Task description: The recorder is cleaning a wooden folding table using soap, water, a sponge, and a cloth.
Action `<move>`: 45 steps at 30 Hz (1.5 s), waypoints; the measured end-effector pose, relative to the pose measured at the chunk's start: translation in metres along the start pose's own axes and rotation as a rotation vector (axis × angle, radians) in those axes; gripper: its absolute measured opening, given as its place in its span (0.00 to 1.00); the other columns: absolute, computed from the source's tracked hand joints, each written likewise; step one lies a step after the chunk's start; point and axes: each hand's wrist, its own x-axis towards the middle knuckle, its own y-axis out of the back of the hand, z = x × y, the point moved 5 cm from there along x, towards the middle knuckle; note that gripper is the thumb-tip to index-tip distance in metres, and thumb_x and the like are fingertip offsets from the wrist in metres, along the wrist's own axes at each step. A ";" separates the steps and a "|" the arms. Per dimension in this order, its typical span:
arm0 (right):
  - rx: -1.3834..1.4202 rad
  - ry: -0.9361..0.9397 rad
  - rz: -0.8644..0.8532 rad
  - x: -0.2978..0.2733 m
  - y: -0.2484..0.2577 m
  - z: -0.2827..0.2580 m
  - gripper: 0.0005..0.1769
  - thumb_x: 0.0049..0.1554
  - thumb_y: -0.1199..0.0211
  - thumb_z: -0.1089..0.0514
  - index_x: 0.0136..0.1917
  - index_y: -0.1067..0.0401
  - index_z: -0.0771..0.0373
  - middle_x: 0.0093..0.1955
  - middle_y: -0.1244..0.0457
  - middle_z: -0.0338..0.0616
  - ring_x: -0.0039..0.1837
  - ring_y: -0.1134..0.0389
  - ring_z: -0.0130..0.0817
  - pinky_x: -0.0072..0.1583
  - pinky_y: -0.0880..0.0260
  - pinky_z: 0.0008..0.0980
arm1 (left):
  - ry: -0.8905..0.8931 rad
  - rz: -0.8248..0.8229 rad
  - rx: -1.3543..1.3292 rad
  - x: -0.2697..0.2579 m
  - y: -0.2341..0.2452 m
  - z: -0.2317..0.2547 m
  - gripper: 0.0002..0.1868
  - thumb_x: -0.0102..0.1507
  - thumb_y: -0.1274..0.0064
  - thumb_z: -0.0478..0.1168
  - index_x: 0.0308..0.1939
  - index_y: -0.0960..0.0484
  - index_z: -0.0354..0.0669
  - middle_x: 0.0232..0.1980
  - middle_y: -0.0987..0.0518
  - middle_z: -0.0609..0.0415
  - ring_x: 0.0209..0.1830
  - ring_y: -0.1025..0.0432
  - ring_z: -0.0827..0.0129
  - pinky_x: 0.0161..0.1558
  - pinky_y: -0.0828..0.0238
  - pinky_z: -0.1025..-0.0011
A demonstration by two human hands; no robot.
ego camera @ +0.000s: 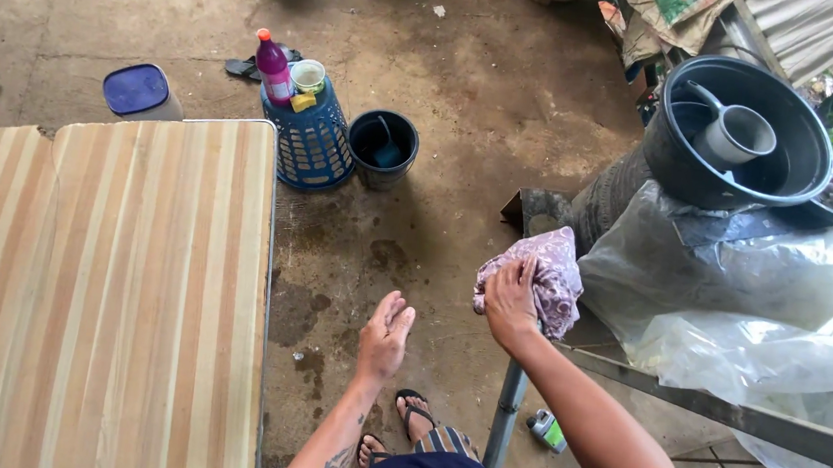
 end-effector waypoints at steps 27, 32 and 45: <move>1.212 0.420 0.506 0.089 0.264 0.154 0.24 0.47 0.32 0.68 0.57 0.21 0.57 0.53 0.29 0.44 0.53 0.26 0.40 0.56 0.23 0.38 | -0.814 0.234 0.799 0.048 -0.002 0.308 0.33 0.52 0.36 0.36 0.61 0.26 0.38 0.52 0.19 0.40 0.50 0.23 0.51 0.54 0.27 0.56; 1.493 0.526 0.363 0.132 0.217 0.108 0.23 0.49 0.26 0.57 0.59 0.22 0.60 0.52 0.27 0.42 0.55 0.25 0.36 0.58 0.25 0.36 | -0.625 0.032 0.731 0.051 0.041 0.376 0.14 0.54 0.45 0.34 0.44 0.17 0.37 0.36 0.15 0.42 0.34 0.18 0.59 0.39 0.22 0.63; 2.050 0.866 0.764 0.070 0.349 -0.048 0.64 0.43 0.18 0.41 0.79 0.54 0.60 0.78 0.51 0.51 0.79 0.47 0.39 0.74 0.39 0.39 | -0.075 0.106 0.768 0.053 0.196 0.370 0.15 0.54 0.46 0.42 0.36 0.13 0.36 0.33 0.15 0.44 0.34 0.21 0.61 0.38 0.25 0.64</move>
